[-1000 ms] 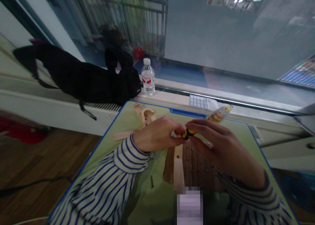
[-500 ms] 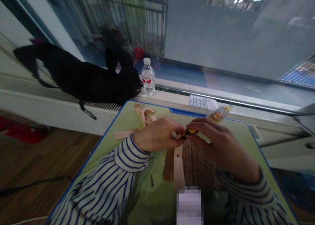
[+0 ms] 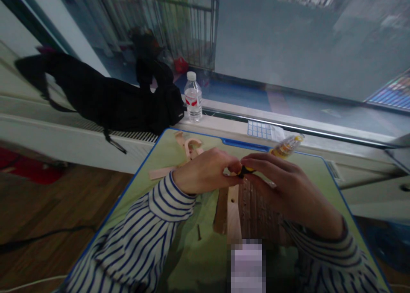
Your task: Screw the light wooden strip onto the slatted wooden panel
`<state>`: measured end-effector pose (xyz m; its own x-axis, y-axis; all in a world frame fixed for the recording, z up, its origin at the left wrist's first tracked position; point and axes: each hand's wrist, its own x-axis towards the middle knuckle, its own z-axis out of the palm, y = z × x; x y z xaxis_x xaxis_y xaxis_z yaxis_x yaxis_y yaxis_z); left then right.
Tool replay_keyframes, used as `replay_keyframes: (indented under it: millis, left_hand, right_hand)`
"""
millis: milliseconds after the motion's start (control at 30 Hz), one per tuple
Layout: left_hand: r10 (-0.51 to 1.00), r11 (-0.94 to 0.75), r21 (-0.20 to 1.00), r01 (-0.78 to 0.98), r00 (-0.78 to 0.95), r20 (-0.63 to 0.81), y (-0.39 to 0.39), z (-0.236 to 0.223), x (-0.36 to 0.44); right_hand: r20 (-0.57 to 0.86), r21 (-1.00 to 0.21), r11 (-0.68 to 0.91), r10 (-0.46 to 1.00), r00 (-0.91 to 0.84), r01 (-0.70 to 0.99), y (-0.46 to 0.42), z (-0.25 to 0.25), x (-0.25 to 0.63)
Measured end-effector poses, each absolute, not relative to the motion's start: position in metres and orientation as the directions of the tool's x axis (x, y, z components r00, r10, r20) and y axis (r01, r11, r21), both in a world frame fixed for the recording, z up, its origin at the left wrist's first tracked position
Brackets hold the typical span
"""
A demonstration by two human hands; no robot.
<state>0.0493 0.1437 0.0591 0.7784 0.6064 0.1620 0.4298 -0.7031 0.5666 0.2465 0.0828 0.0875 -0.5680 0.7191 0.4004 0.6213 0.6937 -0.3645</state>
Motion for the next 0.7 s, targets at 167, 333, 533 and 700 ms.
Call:
replay_keyframes:
  millis: [167,333,533,700]
  left_hand:
    - [0.579,-0.722,0.552,0.418,0.802,0.149,0.1423,0.0632,0.0491]
    - [0.564,-0.731,0.550,0.404,0.812,0.152,0.1409,0.0648,0.0492]
    - [0.589,-0.710,0.573,0.411,0.792,0.162,0.1422,0.0628,0.0494]
    - [0.603,-0.694,0.600,0.398,0.776,0.182,0.1449,0.0595,0.0496]
  right_hand:
    - [0.420,-0.385,0.681,0.730,-0.538,0.623,0.0861,0.0843,0.2455]
    - [0.428,-0.383,0.683,0.728,-0.536,0.622,0.0875,0.0832,0.2458]
    - [0.421,-0.391,0.686,0.726,-0.543,0.614,0.0871,0.0830,0.2463]
    - [0.399,-0.385,0.662,0.747,-0.531,0.643,0.0858,0.0850,0.2438]
